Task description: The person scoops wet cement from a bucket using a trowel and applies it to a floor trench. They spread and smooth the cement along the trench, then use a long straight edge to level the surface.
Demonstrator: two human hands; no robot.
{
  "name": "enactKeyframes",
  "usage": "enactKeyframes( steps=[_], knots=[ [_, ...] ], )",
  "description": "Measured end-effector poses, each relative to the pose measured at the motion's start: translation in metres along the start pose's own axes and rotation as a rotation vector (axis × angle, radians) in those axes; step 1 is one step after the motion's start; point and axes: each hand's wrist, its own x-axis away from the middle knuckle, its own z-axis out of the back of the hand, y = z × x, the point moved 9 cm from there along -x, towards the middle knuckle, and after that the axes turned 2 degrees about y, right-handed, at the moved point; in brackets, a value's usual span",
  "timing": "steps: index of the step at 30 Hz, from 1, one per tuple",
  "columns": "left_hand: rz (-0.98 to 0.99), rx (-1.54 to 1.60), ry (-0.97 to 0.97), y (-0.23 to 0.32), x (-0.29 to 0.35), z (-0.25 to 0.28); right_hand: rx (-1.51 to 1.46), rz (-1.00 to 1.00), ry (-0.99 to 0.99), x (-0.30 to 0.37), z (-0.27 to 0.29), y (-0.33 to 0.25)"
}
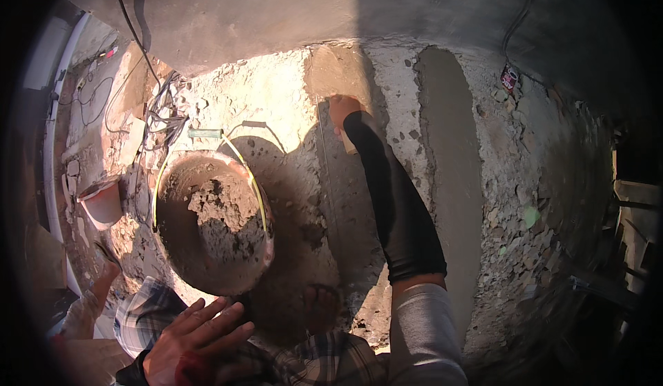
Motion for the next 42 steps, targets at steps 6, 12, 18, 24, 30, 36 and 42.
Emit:
enactKeyframes(
  steps=[6,12,18,24,30,36,42],
  knots=[
    [0.041,0.075,0.037,-0.007,0.012,0.004,0.408,0.03,-0.124,-0.004,0.021,-0.017],
    [0.017,0.095,0.041,-0.004,0.017,0.001,0.543,-0.025,-0.226,0.071,0.043,0.025],
    [0.013,0.067,0.018,0.002,0.014,-0.005,0.928,0.378,0.154,0.081,0.089,0.019],
    [-0.01,0.076,-0.008,0.015,-0.004,-0.004,0.849,0.083,0.189,-0.004,0.115,0.027],
    [-0.005,0.061,-0.024,0.012,0.007,-0.008,0.232,-0.119,-0.198,0.031,0.071,0.04],
    [0.018,0.151,-0.042,0.019,0.013,0.001,0.172,-0.172,-0.246,0.052,0.126,0.034],
    [-0.016,0.17,-0.102,0.013,0.008,-0.008,-0.004,-0.107,-0.292,0.012,0.036,-0.01]
  ],
)
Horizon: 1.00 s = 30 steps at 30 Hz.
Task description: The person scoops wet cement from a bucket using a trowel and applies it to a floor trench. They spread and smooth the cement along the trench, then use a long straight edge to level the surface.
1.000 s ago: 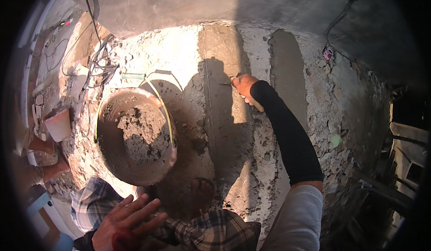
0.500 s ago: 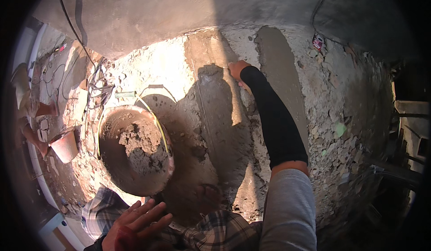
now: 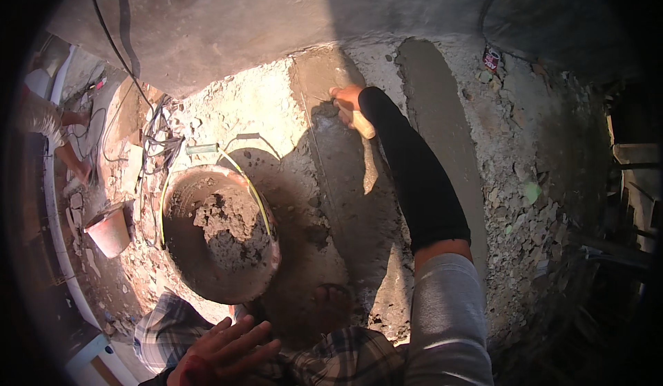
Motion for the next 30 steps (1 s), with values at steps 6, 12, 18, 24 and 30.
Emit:
enactKeyframes(
  steps=[6,12,18,24,30],
  knots=[
    [0.284,0.916,-0.02,-0.033,0.02,-0.019,0.13,0.026,0.005,0.015,0.0,-0.024],
    [0.383,1.058,0.032,-0.037,0.016,-0.015,0.088,-0.02,0.116,-0.001,0.012,-0.01],
    [0.376,0.949,0.039,-0.034,0.003,-0.009,0.463,0.108,0.062,0.002,0.01,-0.026],
    [0.34,0.616,-0.146,-0.034,-0.006,-0.02,0.877,0.136,0.359,0.006,0.045,-0.028],
    [0.42,0.891,0.04,-0.028,-0.004,-0.015,0.875,0.128,0.322,0.001,0.09,0.008]
  ],
)
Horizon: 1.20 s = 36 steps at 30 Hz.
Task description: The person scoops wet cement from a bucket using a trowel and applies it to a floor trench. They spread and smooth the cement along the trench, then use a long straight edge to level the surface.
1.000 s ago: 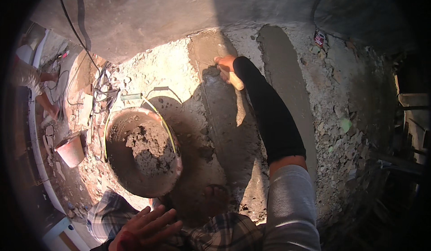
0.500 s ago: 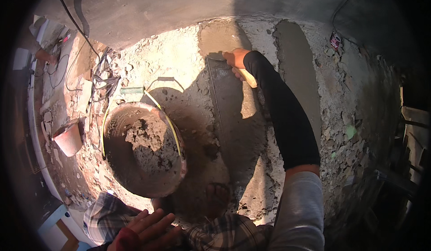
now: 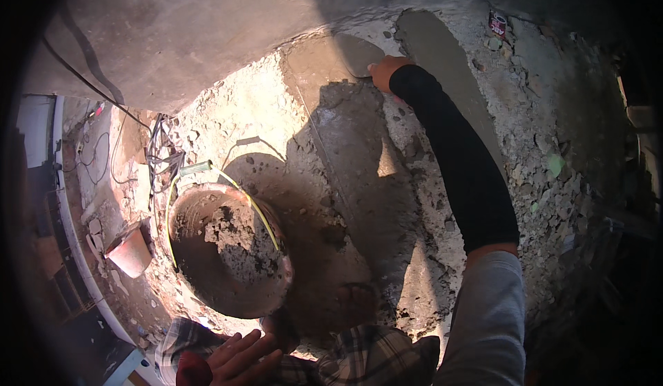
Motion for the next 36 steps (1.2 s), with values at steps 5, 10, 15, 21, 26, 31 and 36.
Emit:
enactKeyframes(
  steps=[5,10,15,21,26,31,36],
  knots=[
    [-0.038,-0.508,-0.018,0.023,-0.008,-0.005,-0.514,-0.04,0.005,0.016,-0.001,-0.073],
    [-0.141,-0.663,-0.041,0.034,-0.009,-0.007,-0.233,0.113,-0.295,-0.01,-0.043,-0.041],
    [-0.107,-0.726,-0.036,0.011,-0.006,-0.007,-0.366,0.111,-0.238,0.01,-0.019,-0.061],
    [-0.168,-0.69,-0.012,0.023,-0.012,-0.008,-0.293,0.054,-0.293,-0.004,-0.023,-0.065],
    [-0.007,-0.068,0.052,0.005,-0.009,-0.009,-0.317,0.077,-0.267,0.004,-0.008,-0.043],
    [-0.002,-0.332,-0.061,0.012,-0.016,-0.012,-0.324,0.039,-0.204,-0.008,-0.025,-0.076],
    [0.162,0.085,-0.022,-0.016,-0.011,-0.008,-0.085,0.23,-0.034,-0.027,-0.022,-0.041]
  ],
)
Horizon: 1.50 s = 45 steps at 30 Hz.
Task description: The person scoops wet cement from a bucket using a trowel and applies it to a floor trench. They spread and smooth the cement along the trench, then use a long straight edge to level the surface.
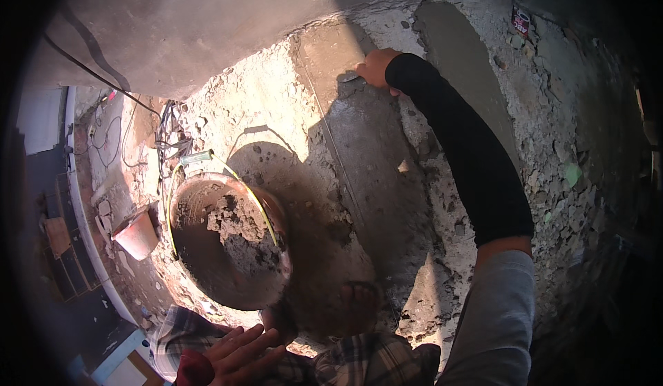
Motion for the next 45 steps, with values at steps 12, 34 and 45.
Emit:
enactKeyframes(
  steps=[12,34,45],
  knots=[
    [-0.083,-0.039,0.151,0.026,0.001,-0.002,0.132,-0.098,0.02,0.007,0.036,-0.002],
    [-0.222,-0.75,0.063,0.02,0.006,0.007,-0.052,-0.354,0.057,0.015,0.032,0.05],
    [-0.372,-1.168,0.064,0.015,0.011,0.004,-0.258,-0.13,-0.349,0.096,-0.057,0.011]
  ],
)
